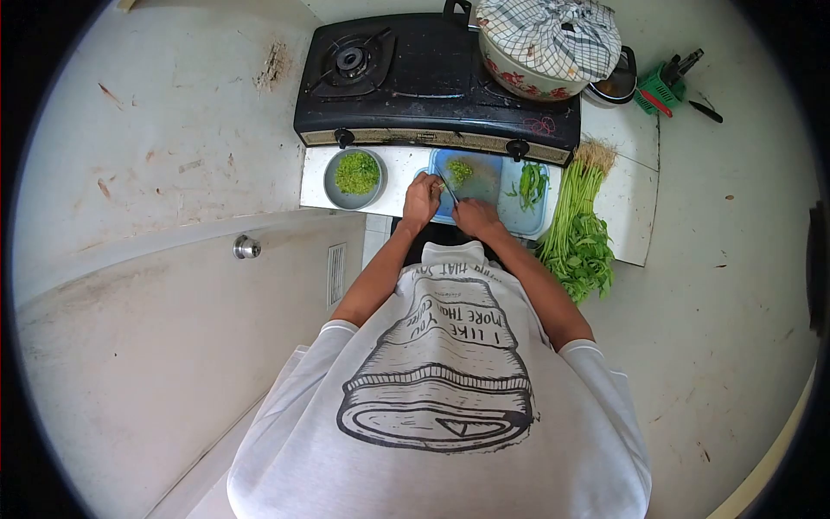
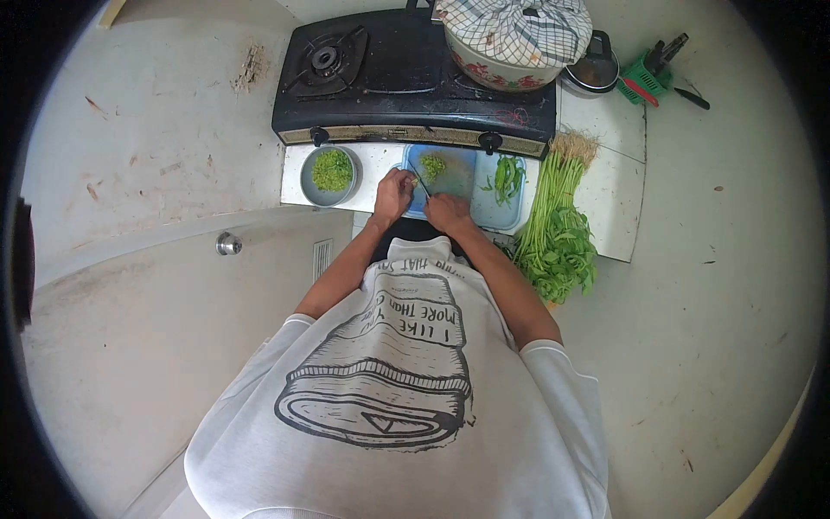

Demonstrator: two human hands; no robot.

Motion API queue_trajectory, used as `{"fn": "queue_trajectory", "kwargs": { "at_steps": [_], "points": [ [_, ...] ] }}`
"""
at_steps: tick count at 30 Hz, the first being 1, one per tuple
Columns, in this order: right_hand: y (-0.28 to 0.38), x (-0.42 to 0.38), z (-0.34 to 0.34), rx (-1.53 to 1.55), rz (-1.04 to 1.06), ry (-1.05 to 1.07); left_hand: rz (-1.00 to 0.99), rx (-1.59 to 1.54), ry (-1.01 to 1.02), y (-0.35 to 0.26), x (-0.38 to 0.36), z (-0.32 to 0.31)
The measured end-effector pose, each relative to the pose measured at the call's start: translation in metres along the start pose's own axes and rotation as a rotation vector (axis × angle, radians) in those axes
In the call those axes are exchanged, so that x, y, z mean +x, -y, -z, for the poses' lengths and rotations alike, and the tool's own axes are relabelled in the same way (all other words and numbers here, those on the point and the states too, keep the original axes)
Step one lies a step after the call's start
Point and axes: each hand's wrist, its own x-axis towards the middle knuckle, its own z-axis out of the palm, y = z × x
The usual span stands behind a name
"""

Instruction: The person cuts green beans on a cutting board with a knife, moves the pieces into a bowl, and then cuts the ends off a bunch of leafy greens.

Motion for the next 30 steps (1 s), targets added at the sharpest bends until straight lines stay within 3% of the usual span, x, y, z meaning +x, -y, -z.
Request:
{"fn": "queue_trajectory", "kwargs": {
  "at_steps": [5, 14, 17, 20, 23, 26, 30],
  "points": [
    [0.005, -0.006, 0.011, -0.021, -0.035, 0.043, 0.043, -0.048, 0.005, -0.005, -0.002, 0.004],
    [-0.004, -0.011, 0.003, -0.065, 0.075, -0.077, 0.052, -0.038, 0.012, 0.002, -0.001, 0.001],
    [-0.024, 0.010, -0.041, -0.024, 0.051, -0.089, 0.044, -0.012, 0.019, 0.005, 0.000, 0.001],
    [-0.004, -0.008, -0.005, -0.054, 0.044, -0.049, 0.052, -0.066, 0.001, 0.001, -0.002, 0.002],
    [-0.017, 0.014, -0.036, -0.033, 0.057, -0.110, 0.038, -0.052, -0.009, 0.007, -0.001, -0.001],
    [0.008, 0.001, 0.003, -0.030, 0.018, -0.060, 0.045, -0.002, -0.004, 0.002, -0.001, 0.002],
    [0.007, -0.001, 0.007, -0.075, 0.004, 0.014, 0.036, -0.046, -0.030, 0.005, -0.001, 0.000]
  ]
}}
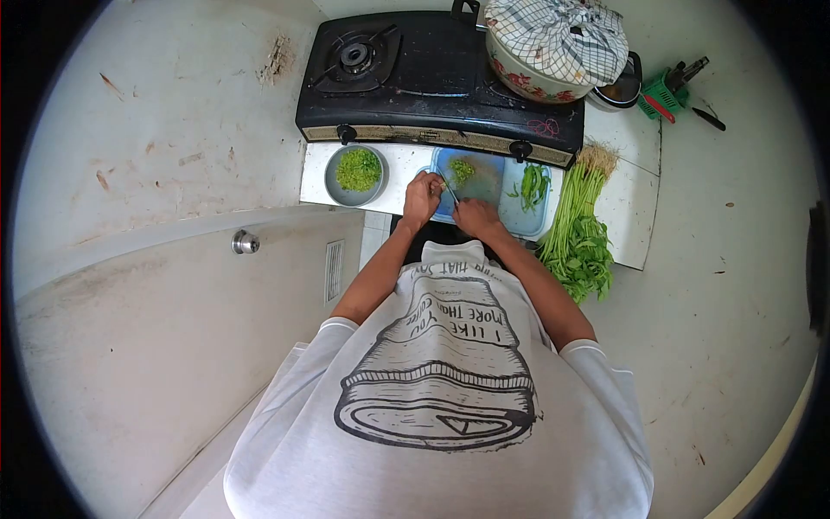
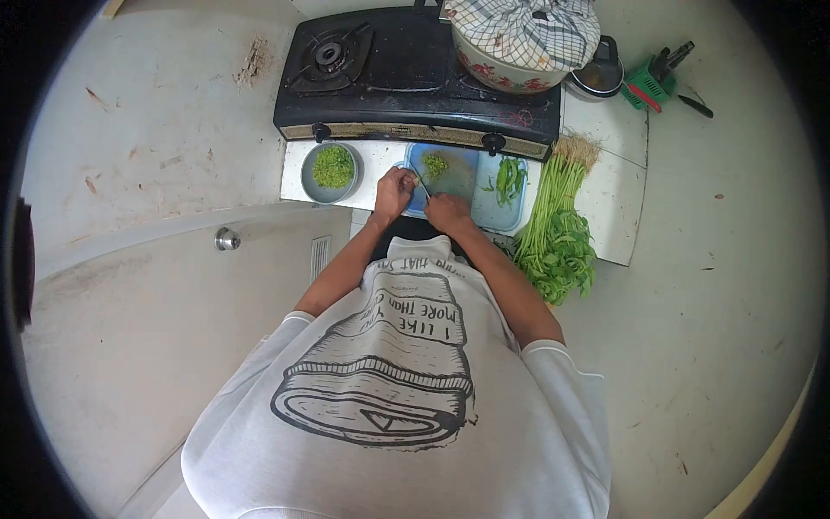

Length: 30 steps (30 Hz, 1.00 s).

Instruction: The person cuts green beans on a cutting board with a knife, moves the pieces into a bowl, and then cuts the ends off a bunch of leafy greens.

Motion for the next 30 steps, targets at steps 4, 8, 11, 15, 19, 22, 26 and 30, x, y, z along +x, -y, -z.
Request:
{"fn": "queue_trajectory", "kwargs": {
  "at_steps": [4, 8, 11, 15, 19, 22, 26, 30],
  "points": [
    [0.000, 0.000, 0.002, -0.007, -0.017, 0.085, 0.004, -0.012, -0.038, -0.003, -0.002, 0.001],
    [-0.002, 0.003, -0.006, 0.017, 0.032, -0.022, 0.012, 0.055, -0.022, -0.001, -0.001, 0.001],
    [0.004, -0.005, 0.008, -0.010, -0.023, 0.035, 0.022, -0.003, -0.032, -0.001, -0.002, 0.000],
    [0.005, -0.006, 0.010, -0.052, -0.045, 0.081, 0.009, 0.003, -0.045, 0.000, -0.002, -0.003],
    [0.005, -0.001, 0.009, -0.064, -0.020, 0.115, 0.000, 0.004, -0.050, 0.002, -0.003, -0.004],
    [0.003, 0.000, 0.001, -0.056, -0.018, 0.069, 0.015, 0.007, -0.036, 0.004, -0.003, -0.004],
    [0.004, -0.009, 0.011, -0.029, -0.055, 0.067, 0.027, 0.007, -0.025, 0.003, -0.003, -0.003],
    [0.000, -0.008, 0.006, -0.092, -0.035, 0.106, 0.009, 0.026, -0.037, 0.001, -0.003, -0.004]
  ]
}}
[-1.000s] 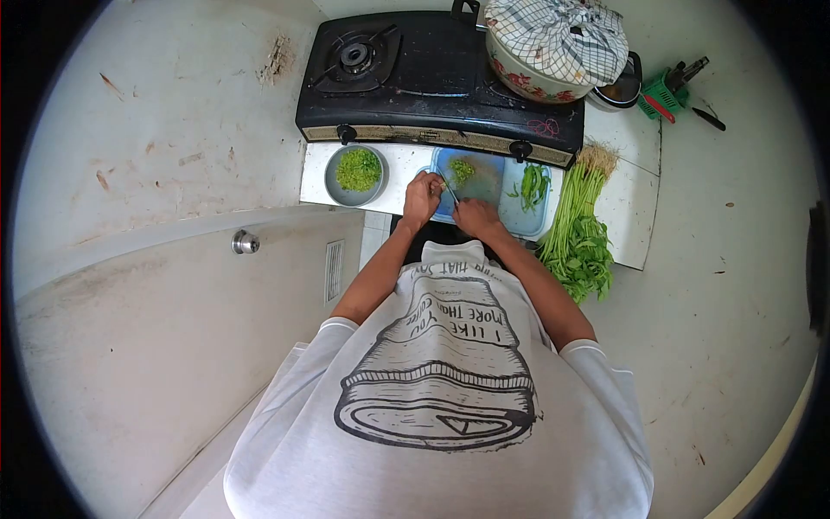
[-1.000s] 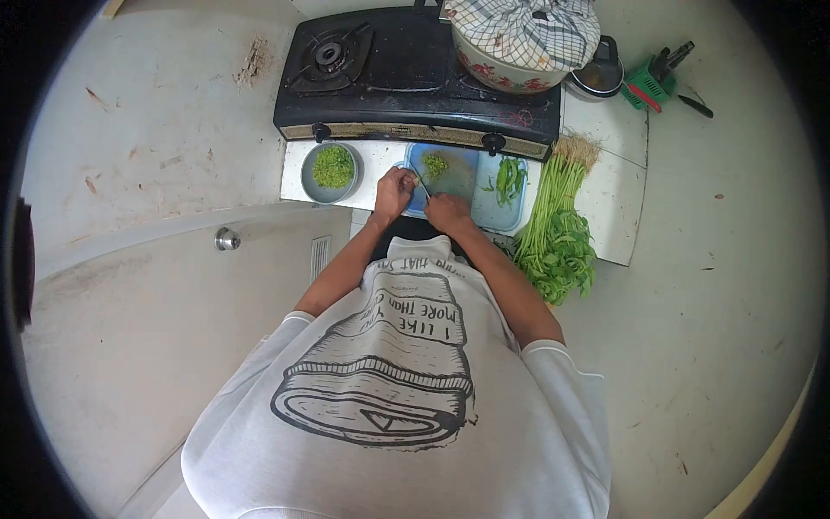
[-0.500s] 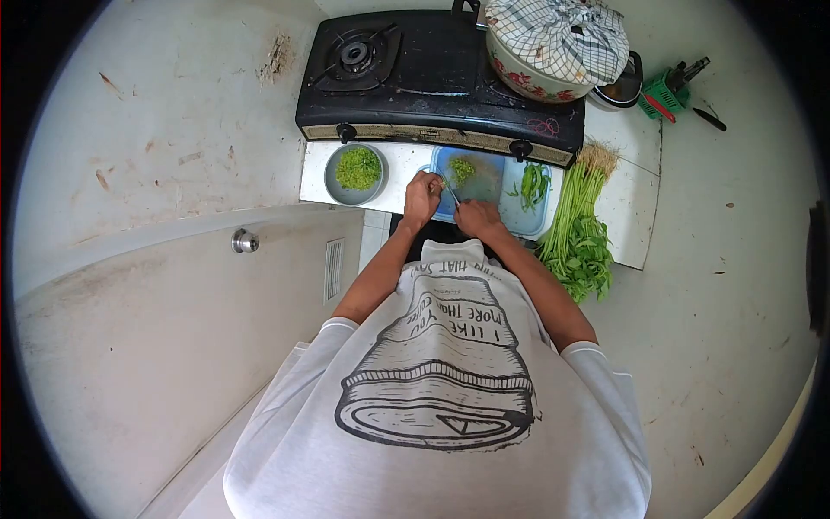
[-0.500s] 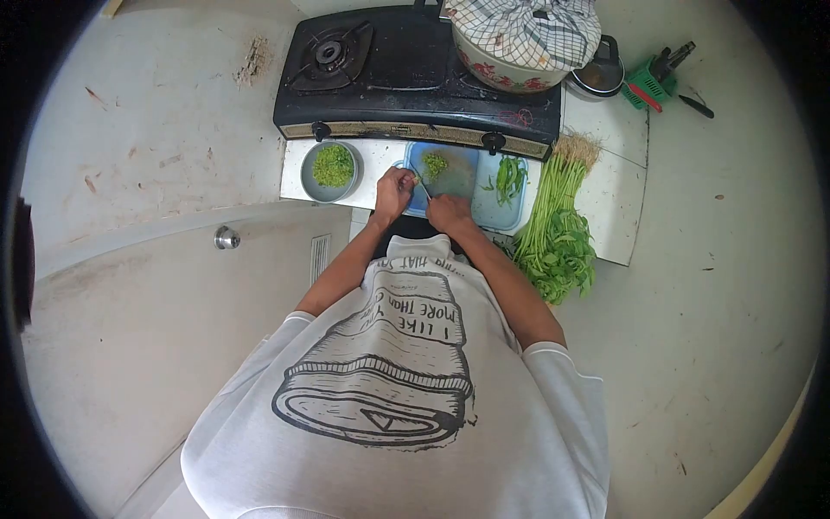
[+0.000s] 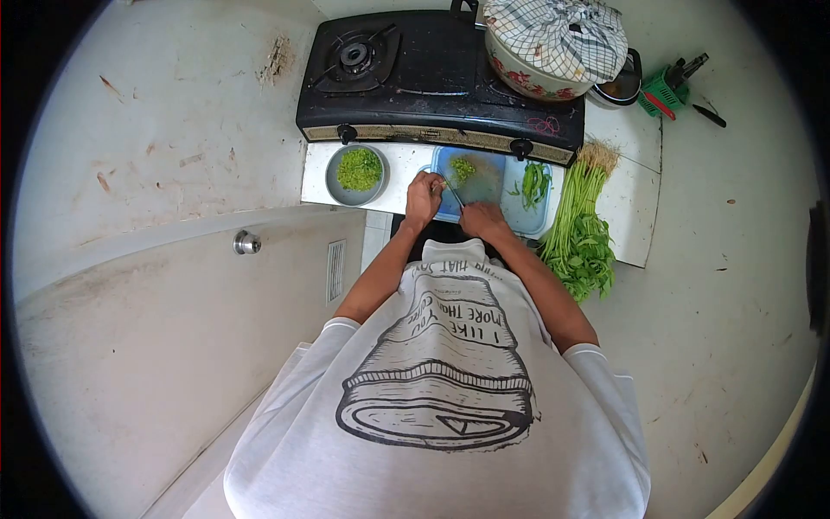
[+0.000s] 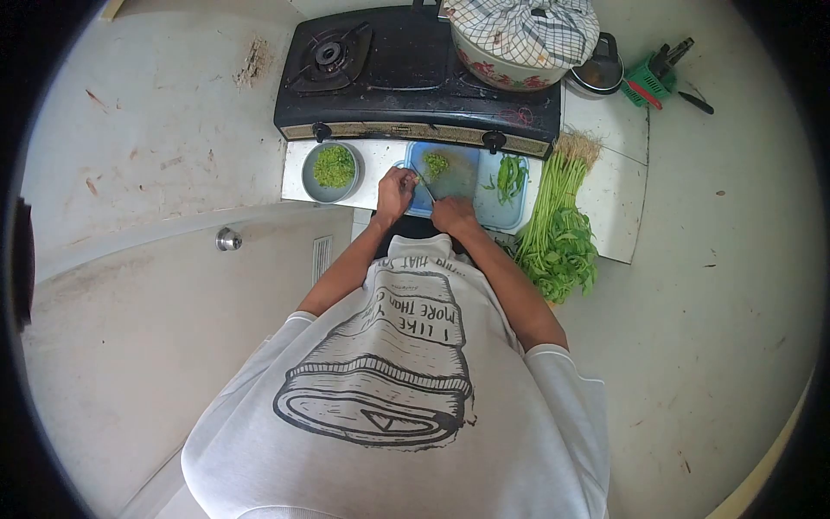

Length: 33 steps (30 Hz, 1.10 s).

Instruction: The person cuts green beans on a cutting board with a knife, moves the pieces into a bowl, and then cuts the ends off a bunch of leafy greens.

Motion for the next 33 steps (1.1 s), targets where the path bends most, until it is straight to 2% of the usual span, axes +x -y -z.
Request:
{"fn": "queue_trajectory", "kwargs": {
  "at_steps": [5, 8, 11, 14, 17, 20, 33],
  "points": [
    [0.003, 0.006, -0.003, 0.073, -0.007, -0.112, 0.001, 0.011, 0.019, -0.002, 0.000, 0.002],
    [0.006, 0.005, 0.003, 0.057, 0.004, -0.103, 0.016, -0.029, 0.032, -0.001, 0.000, 0.003],
    [-0.001, 0.003, -0.005, 0.068, 0.002, -0.136, -0.059, 0.079, 0.019, -0.004, 0.000, 0.006],
    [-0.010, -0.002, -0.008, 0.081, 0.003, -0.105, -0.007, 0.023, 0.016, -0.003, 0.000, 0.003],
    [-0.012, -0.005, -0.008, 0.058, 0.030, -0.164, -0.080, 0.066, 0.003, 0.005, 0.002, -0.002],
    [-0.011, -0.004, -0.008, 0.066, 0.057, -0.213, -0.020, 0.012, 0.011, 0.004, 0.004, -0.005],
    [-0.002, 0.002, -0.006, 0.098, 0.045, -0.144, -0.016, 0.026, 0.021, -0.001, 0.006, -0.002]
  ]
}}
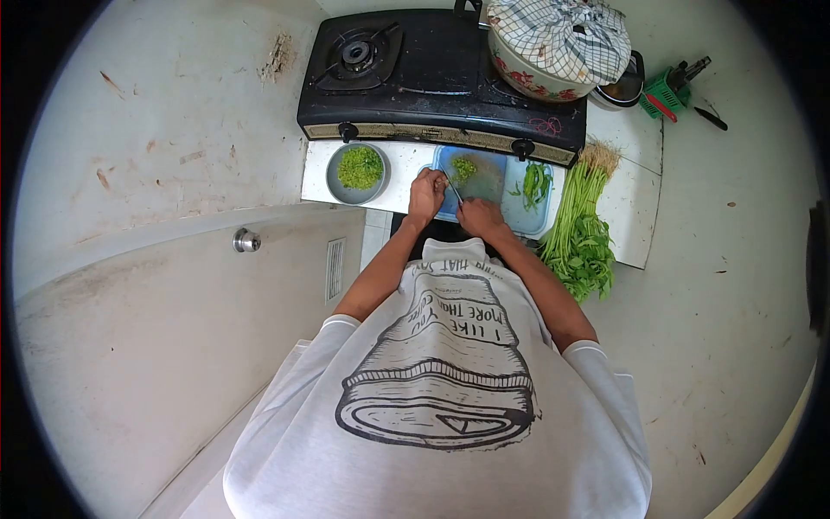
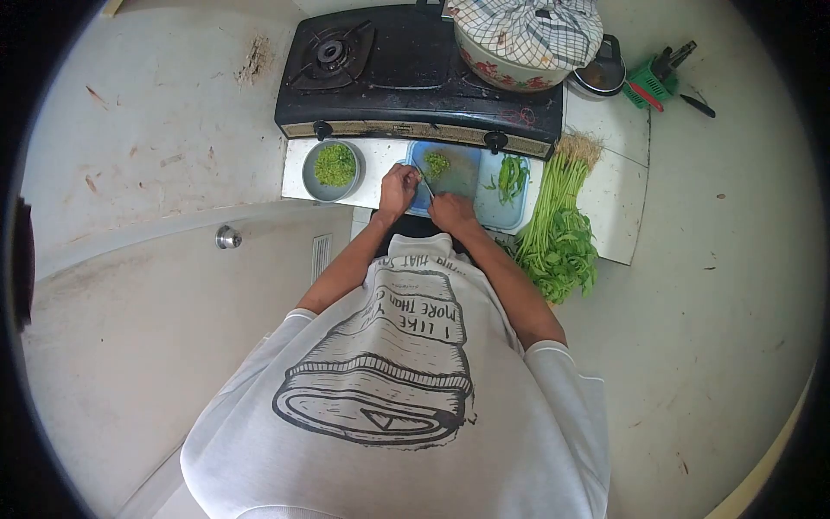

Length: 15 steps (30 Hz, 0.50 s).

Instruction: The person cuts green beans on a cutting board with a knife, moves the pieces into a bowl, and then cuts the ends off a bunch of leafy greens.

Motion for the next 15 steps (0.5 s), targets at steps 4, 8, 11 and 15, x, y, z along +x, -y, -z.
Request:
{"fn": "queue_trajectory", "kwargs": {
  "at_steps": [4, 8, 11, 15],
  "points": [
    [0.007, 0.011, 0.005, -0.024, -0.024, 0.057, -0.018, 0.009, -0.002, -0.001, -0.001, 0.001],
    [0.006, 0.013, 0.002, -0.047, -0.050, 0.056, 0.011, -0.027, -0.017, -0.003, 0.000, -0.001],
    [0.007, 0.011, 0.006, -0.014, -0.056, 0.076, 0.000, -0.012, -0.011, 0.003, -0.001, 0.001],
    [0.010, 0.008, 0.018, -0.050, -0.106, 0.228, 0.004, -0.026, -0.003, 0.003, -0.001, 0.002]
  ]
}}
